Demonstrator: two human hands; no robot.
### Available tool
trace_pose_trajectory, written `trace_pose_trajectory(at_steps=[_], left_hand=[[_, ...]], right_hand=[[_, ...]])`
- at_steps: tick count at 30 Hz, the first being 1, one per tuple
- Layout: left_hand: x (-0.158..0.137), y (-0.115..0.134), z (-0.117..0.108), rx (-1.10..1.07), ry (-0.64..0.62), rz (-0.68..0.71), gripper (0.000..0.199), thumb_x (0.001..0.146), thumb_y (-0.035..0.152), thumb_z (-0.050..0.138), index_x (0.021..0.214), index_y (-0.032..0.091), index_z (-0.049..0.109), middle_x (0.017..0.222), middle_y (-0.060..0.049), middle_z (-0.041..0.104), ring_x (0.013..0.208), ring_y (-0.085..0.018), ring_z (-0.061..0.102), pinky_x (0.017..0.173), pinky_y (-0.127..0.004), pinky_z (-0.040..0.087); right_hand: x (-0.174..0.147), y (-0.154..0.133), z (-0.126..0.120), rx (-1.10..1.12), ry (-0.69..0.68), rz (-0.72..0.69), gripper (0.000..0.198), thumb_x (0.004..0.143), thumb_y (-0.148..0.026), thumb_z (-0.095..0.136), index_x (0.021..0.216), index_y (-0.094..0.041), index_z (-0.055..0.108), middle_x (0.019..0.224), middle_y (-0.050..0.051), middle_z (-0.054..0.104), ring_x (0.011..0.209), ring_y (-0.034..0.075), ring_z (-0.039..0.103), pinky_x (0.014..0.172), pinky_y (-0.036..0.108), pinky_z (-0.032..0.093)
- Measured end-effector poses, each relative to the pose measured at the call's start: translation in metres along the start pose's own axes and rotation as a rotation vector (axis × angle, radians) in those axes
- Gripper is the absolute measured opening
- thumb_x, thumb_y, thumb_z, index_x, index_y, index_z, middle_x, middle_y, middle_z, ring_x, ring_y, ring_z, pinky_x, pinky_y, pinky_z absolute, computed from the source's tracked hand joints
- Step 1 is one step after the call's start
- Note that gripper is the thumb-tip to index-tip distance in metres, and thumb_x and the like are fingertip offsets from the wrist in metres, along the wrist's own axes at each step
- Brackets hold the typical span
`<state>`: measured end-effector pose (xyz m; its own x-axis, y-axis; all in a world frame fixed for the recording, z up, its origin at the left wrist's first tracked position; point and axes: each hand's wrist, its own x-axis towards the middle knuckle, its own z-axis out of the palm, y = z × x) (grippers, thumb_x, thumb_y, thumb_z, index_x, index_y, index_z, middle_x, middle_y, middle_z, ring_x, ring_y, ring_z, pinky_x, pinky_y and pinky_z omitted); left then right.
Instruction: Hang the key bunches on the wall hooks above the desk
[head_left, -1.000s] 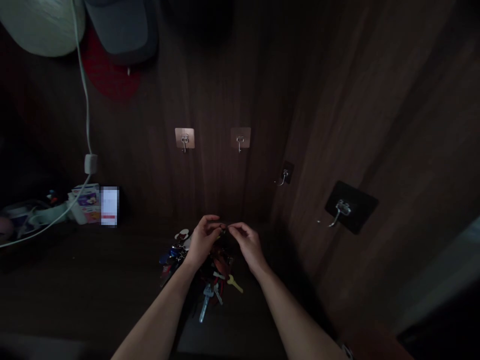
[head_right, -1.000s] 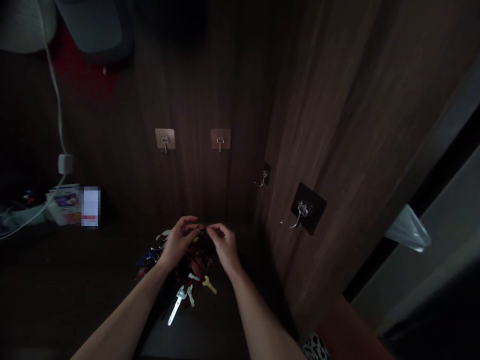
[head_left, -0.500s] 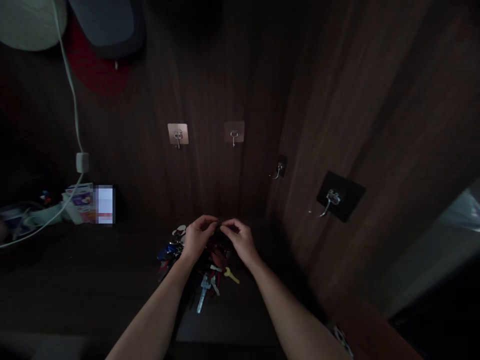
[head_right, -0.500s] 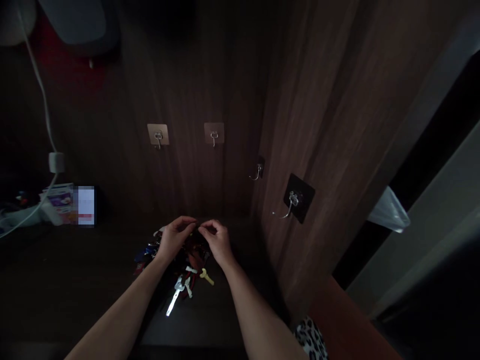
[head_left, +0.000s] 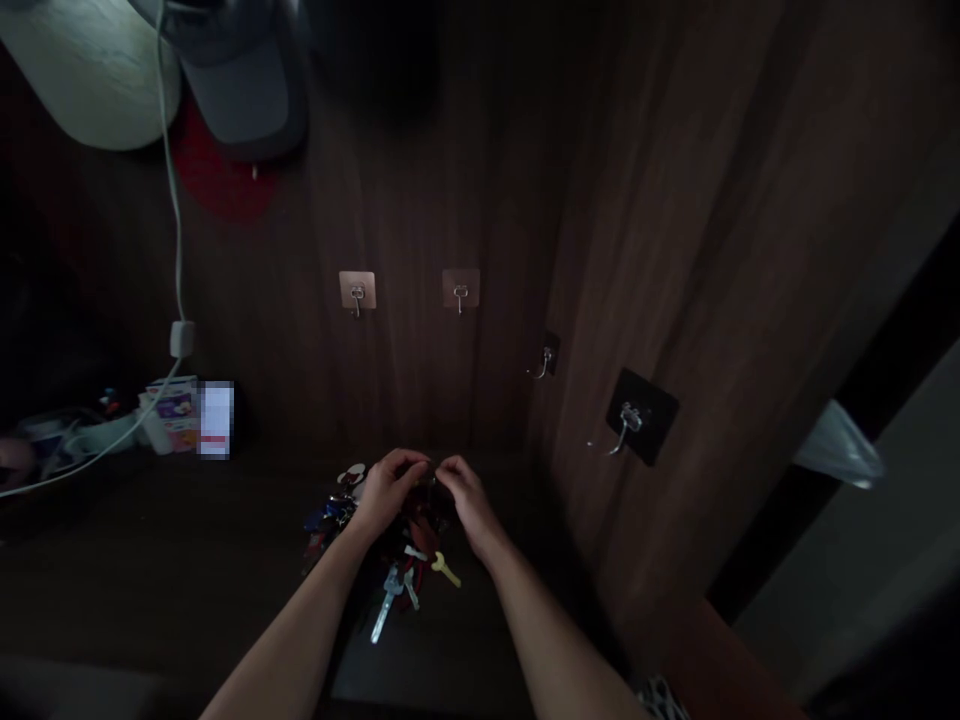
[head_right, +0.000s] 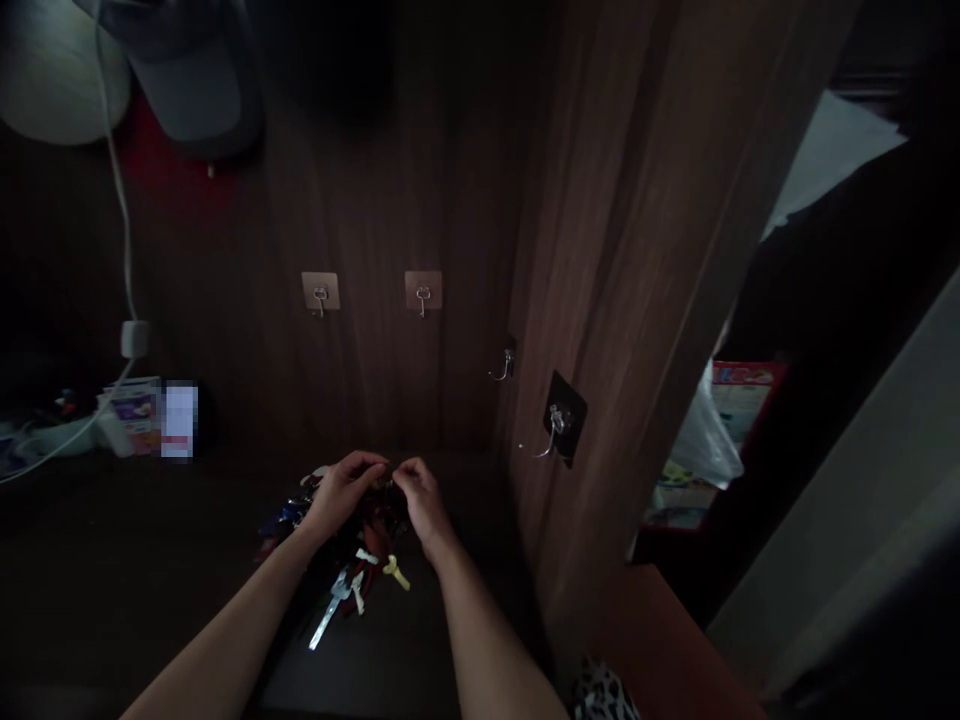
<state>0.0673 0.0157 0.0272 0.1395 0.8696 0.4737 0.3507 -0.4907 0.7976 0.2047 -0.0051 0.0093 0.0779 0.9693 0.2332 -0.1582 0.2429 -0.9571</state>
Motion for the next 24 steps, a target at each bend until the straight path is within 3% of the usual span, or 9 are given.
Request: trace_pose_trajectory(at_steps=[18, 24], left_hand=[[0.008, 0.002, 0.005, -0.015, 0.121, 0.034, 0.021, 0.077, 0.036, 0.055, 0.083, 0.021, 0.068, 0.083, -0.003, 0.069, 0.081, -0.018, 0.063, 0.076, -0.029, 0.049], [0.004, 0.005, -0.006, 0.009, 0.102, 0.058, 0.027, 0.08, 0.035, 0.051, 0.098, 0.023, 0.066, 0.098, -0.003, 0.069, 0.094, -0.019, 0.062, 0.084, -0.03, 0.047]], right_hand=[[0.007, 0.002, 0.004, 0.436, -0.067, 0.099, 0.025, 0.065, -0.037, 0.07, 0.075, -0.022, 0.052, 0.067, -0.003, 0.059, 0.065, 0.013, 0.057, 0.061, 0.025, 0.043], [0.014, -0.003, 0.0, 0.556, -0.008, 0.114, 0.027, 0.063, -0.033, 0.074, 0.078, -0.021, 0.055, 0.071, -0.003, 0.064, 0.067, 0.012, 0.061, 0.063, 0.024, 0.046]])
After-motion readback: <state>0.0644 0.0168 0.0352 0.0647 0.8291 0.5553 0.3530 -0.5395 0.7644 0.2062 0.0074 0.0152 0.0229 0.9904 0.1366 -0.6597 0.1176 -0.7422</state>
